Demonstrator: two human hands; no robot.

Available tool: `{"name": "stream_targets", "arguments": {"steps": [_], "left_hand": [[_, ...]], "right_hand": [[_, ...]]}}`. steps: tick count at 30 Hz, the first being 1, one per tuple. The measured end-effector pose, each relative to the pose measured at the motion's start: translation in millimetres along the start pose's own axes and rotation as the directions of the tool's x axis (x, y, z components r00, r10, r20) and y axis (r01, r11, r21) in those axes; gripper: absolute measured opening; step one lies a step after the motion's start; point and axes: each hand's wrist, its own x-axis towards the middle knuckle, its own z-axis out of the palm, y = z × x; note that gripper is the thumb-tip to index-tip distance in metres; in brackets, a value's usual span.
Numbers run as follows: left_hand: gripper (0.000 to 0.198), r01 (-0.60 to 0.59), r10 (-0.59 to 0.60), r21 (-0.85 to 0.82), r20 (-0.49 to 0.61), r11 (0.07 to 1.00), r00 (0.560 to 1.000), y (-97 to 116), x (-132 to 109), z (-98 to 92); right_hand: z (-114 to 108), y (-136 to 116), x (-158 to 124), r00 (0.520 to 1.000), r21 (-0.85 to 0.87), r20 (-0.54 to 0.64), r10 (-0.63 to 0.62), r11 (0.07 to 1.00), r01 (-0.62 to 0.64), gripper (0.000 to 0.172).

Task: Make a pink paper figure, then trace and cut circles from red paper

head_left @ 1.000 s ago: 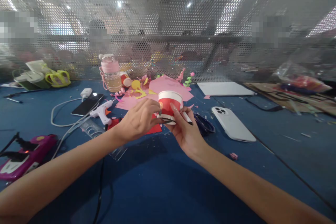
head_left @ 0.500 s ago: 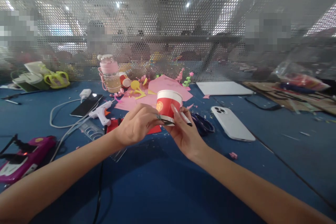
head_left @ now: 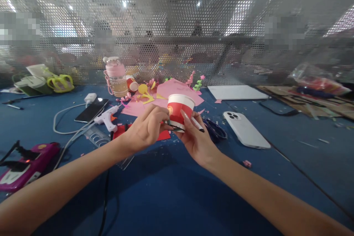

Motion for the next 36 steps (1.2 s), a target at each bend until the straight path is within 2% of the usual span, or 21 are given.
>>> {"name": "stream_targets", "arguments": {"steps": [6, 8, 10, 12, 15, 17, 19, 21, 23, 24, 25, 26, 28, 30, 31, 33, 34, 36], "left_hand": [[0.018, -0.097, 0.106, -0.078, 0.12, 0.992, 0.987, -6, -2, -1.5], [0.02, -0.102, 0.109, -0.091, 0.074, 0.991, 0.991, -11, -1, -3.9], [0.023, -0.092, 0.091, -0.031, -0.041, 0.995, 0.995, -16, 1, -8.0], [0.022, -0.02, 0.029, 0.085, -0.107, 0.996, 0.994, -23, 4, -13.5], [0.008, 0.17, -0.164, 0.195, -0.048, 0.966, 0.985, -39, 6, -21.7], [0.011, 0.263, -0.269, 0.273, -0.018, 0.925, 0.963, -52, 4, -26.6], [0.02, 0.351, -0.39, 0.374, 0.032, 0.859, 0.92, -65, 0, -31.1], [0.026, 0.453, -0.554, 0.478, 0.088, 0.753, 0.828, -75, -4, -35.1], [0.033, 0.516, -0.685, 0.583, 0.097, 0.627, 0.722, -81, -7, -37.6], [0.034, 0.528, -0.724, 0.619, 0.097, 0.581, 0.683, -83, -9, -37.8], [0.033, 0.531, -0.743, 0.632, 0.107, 0.564, 0.661, -85, -11, -37.0], [0.03, 0.528, -0.74, 0.618, 0.133, 0.582, 0.66, -86, -12, -35.3], [0.026, 0.522, -0.681, 0.489, 0.233, 0.699, 0.694, -88, -14, -29.1], [0.038, 0.538, -0.586, 0.233, 0.358, 0.81, 0.727, -85, -15, -20.2], [0.039, 0.57, -0.541, 0.072, 0.432, 0.818, 0.722, -81, -14, -15.4], [0.041, 0.626, -0.416, -0.271, 0.549, 0.731, 0.725, -69, -11, -6.4], [0.042, 0.632, -0.363, -0.378, 0.576, 0.677, 0.733, -60, -9, -2.6], [0.052, 0.643, -0.339, -0.425, 0.595, 0.637, 0.729, -42, -4, 3.2]], "right_hand": [[-3, -6, 8, 0.999, 0.013, -0.017, 0.037, 0.999, -0.036, 0.033], [-3, -9, 10, 0.999, 0.015, -0.019, 0.033, 0.999, -0.033, 0.035], [-2, -11, 10, 0.998, 0.023, -0.013, 0.061, 0.998, -0.06, 0.037], [-1, -12, 10, 0.995, 0.044, 0.016, 0.096, 0.994, -0.097, 0.037], [-1, -12, 10, 0.99, 0.068, 0.08, 0.113, 0.991, -0.119, 0.032], [-1, -11, 9, 0.988, 0.058, 0.108, 0.107, 0.992, -0.114, 0.029], [-2, -11, 9, 0.987, 0.045, 0.118, 0.11, 0.992, -0.116, 0.029], [-2, -11, 9, 0.983, 0.025, 0.131, 0.126, 0.991, -0.13, 0.028], [-2, -10, 9, 0.981, -0.004, 0.14, 0.136, 0.991, -0.137, 0.029], [-2, -10, 9, 0.982, -0.015, 0.134, 0.132, 0.991, -0.131, 0.029], [-3, -9, 9, 0.986, -0.021, 0.12, 0.118, 0.993, -0.116, 0.031], [-4, -7, 9, 0.991, -0.027, 0.096, 0.097, 0.995, -0.095, 0.033], [-6, -4, 9, 0.998, -0.055, 0.045, 0.039, 0.998, -0.037, 0.036], [-8, -2, 9, 0.999, -0.125, 0.036, -0.04, 0.991, 0.044, 0.036], [-9, 0, 9, 0.994, -0.183, 0.063, -0.086, 0.978, 0.096, 0.036], [-12, 1, 9, 0.972, -0.342, 0.16, -0.174, 0.914, 0.22, 0.037], [-13, 1, 8, 0.954, -0.431, 0.213, -0.212, 0.856, 0.286, 0.038], [-15, 1, 7, 0.921, -0.594, 0.293, -0.257, 0.706, 0.386, 0.039]]}}
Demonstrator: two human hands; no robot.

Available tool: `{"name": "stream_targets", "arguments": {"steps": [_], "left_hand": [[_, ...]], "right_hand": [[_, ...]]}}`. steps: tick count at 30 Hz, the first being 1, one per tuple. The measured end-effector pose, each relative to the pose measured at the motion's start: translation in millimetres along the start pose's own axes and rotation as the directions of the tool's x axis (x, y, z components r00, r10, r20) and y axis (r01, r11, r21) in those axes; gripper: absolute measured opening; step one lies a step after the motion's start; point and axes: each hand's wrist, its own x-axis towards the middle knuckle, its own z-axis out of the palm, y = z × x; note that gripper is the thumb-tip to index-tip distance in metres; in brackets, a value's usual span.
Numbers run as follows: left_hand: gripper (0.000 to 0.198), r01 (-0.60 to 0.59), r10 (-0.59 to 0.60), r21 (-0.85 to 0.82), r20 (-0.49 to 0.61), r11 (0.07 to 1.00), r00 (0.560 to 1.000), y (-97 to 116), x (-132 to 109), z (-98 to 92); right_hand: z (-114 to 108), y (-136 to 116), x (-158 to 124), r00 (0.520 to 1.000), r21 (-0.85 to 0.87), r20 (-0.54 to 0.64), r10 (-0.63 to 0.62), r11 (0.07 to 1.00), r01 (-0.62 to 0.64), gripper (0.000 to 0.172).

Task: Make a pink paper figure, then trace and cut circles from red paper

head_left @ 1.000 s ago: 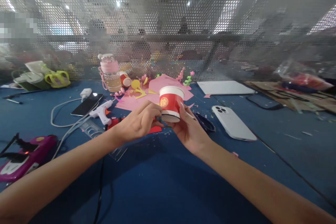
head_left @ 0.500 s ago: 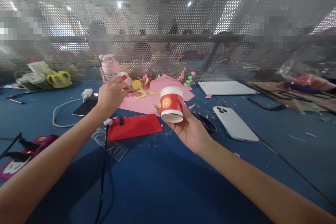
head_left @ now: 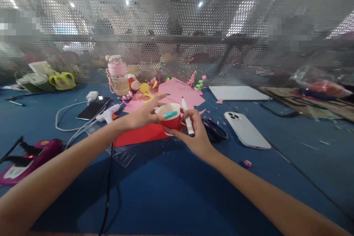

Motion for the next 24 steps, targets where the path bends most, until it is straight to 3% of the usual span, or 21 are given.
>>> {"name": "stream_targets", "arguments": {"steps": [2, 5, 8, 11, 16, 21, 24], "left_hand": [[0.064, 0.11, -0.104, 0.105, -0.067, 0.988, 0.992, 10, -1, 11.7], [0.053, 0.251, -0.233, 0.169, -0.118, 0.953, 0.965, 11, -2, 16.4], [0.039, 0.211, -0.207, 0.063, -0.07, 0.975, 0.976, 2, -3, 6.9], [0.032, 0.196, -0.204, -0.174, -0.029, 0.965, 0.979, -5, -4, -4.0], [0.027, 0.226, -0.223, -0.42, 0.056, 0.879, 0.973, -2, -5, 0.4], [0.029, 0.169, -0.181, -0.406, 0.009, 0.898, 0.983, -1, -3, 7.8], [0.038, 0.225, -0.238, -0.246, -0.026, 0.943, 0.971, -4, -2, 2.6]], "right_hand": [[-1, 0, -2, 0.999, -0.166, 0.012, -0.037, 0.985, 0.039, 0.039], [-2, 0, -2, 0.999, -0.197, 0.01, -0.037, 0.98, 0.039, 0.039], [-3, 2, 1, 1.0, -0.015, -0.008, -0.005, 1.0, 0.005, 0.044], [-4, 7, 5, 0.996, 0.18, -0.012, 0.09, 0.98, -0.086, 0.047], [0, 10, 4, 0.991, 0.261, 0.038, 0.131, 0.956, -0.136, 0.045], [2, 5, 1, 0.996, 0.289, 0.003, 0.084, 0.954, -0.081, 0.042], [-1, 8, 2, 0.997, 0.248, -0.054, 0.054, 0.968, -0.039, 0.039]]}}
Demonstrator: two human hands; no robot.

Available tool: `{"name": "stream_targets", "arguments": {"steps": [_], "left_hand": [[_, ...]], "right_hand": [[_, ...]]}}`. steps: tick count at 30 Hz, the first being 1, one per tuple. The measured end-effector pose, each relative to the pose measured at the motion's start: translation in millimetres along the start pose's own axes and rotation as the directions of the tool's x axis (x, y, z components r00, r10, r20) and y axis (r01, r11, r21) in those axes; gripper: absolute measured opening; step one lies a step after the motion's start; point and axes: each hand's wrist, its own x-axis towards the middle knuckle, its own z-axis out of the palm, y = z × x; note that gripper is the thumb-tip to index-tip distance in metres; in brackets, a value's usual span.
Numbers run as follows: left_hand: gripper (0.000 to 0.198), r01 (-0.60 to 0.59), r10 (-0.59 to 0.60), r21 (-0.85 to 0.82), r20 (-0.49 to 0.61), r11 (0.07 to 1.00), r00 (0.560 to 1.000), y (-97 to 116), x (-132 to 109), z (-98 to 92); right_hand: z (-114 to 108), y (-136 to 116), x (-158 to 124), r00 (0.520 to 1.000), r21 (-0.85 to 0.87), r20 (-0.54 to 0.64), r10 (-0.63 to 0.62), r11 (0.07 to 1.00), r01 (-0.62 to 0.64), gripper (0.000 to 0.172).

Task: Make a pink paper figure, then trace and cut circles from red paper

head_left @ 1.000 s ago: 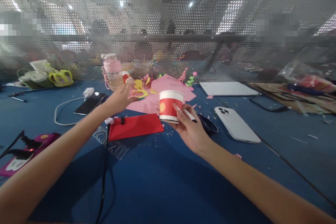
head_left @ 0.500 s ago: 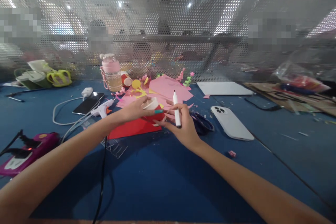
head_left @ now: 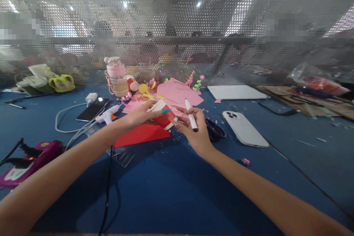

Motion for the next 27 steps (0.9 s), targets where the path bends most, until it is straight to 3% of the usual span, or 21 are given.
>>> {"name": "stream_targets", "arguments": {"steps": [4, 7, 14, 23, 27], "left_hand": [[0.064, 0.094, -0.02, 0.414, -0.179, 0.906, 0.984, 1, 0, -8.9], [0.068, 0.083, 0.021, 0.579, -0.17, 0.811, 0.985, 4, -3, -8.7], [0.068, 0.102, -0.059, 0.556, -0.095, 0.825, 0.994, 6, -8, 5.9], [0.052, -0.083, 0.059, 0.583, 0.06, 0.808, 0.996, 4, -9, 7.3], [0.052, -0.098, 0.078, 0.552, 0.059, 0.828, 0.995, 3, -6, 5.6]], "right_hand": [[-8, 7, 5, 0.989, -0.131, -0.14, -0.047, 0.991, 0.029, 0.029], [-10, 12, 8, 0.976, -0.152, -0.214, -0.043, 0.988, 0.01, 0.026], [-7, 11, 7, 0.967, -0.125, -0.246, -0.063, 0.992, 0.032, 0.025], [-9, 12, 8, 0.949, -0.094, -0.304, -0.08, 0.994, 0.054, 0.026], [-8, 13, 8, 0.951, -0.094, -0.295, -0.095, 0.993, 0.07, 0.024]]}}
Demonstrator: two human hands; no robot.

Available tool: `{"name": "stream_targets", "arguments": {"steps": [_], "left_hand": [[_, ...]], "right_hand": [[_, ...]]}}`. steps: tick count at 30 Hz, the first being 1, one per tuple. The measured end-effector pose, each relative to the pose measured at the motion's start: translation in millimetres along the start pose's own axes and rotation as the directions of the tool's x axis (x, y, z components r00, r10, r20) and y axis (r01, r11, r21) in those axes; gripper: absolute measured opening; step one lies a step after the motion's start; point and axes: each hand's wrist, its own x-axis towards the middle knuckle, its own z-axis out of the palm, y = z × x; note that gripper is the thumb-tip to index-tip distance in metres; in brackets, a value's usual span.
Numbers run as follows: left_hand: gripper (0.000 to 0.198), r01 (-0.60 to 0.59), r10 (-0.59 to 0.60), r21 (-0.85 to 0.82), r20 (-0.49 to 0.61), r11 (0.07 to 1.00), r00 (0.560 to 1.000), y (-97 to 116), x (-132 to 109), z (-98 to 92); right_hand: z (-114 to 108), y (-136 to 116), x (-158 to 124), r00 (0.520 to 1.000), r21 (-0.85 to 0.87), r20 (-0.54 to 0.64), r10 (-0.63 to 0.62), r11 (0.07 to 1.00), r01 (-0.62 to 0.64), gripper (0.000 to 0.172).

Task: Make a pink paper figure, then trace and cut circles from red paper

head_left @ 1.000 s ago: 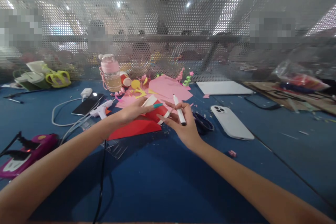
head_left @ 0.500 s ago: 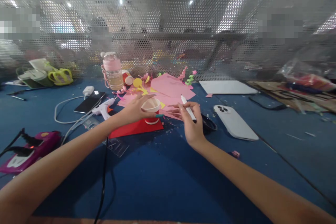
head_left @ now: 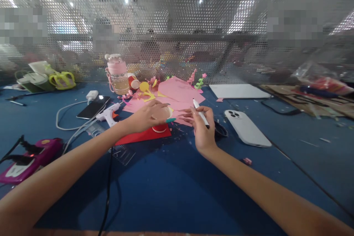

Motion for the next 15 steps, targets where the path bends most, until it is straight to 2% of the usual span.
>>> {"name": "stream_targets", "arguments": {"steps": [4, 10, 15], "left_hand": [[0.05, 0.012, -0.013, -0.055, -0.029, 0.998, 0.999, -1.0, 3.8, 0.5], [0.05, 0.095, -0.109, -0.178, -0.069, 0.979, 0.992, -1.5, 6.5, 1.2], [0.055, 0.078, -0.093, -0.208, -0.061, 0.975, 0.994, -6.6, 6.8, 3.6]], "right_hand": [[0.4, -0.7, -0.3, 1.0, 0.002, -0.003, -0.01, 1.0, 0.01, 0.023], [-1.1, -4.1, 1.4, 0.999, -0.001, -0.038, -0.02, 1.0, 0.02, 0.025], [-4.9, -3.0, 5.6, 0.999, -0.022, -0.028, -0.045, 0.999, 0.045, 0.028]]}}
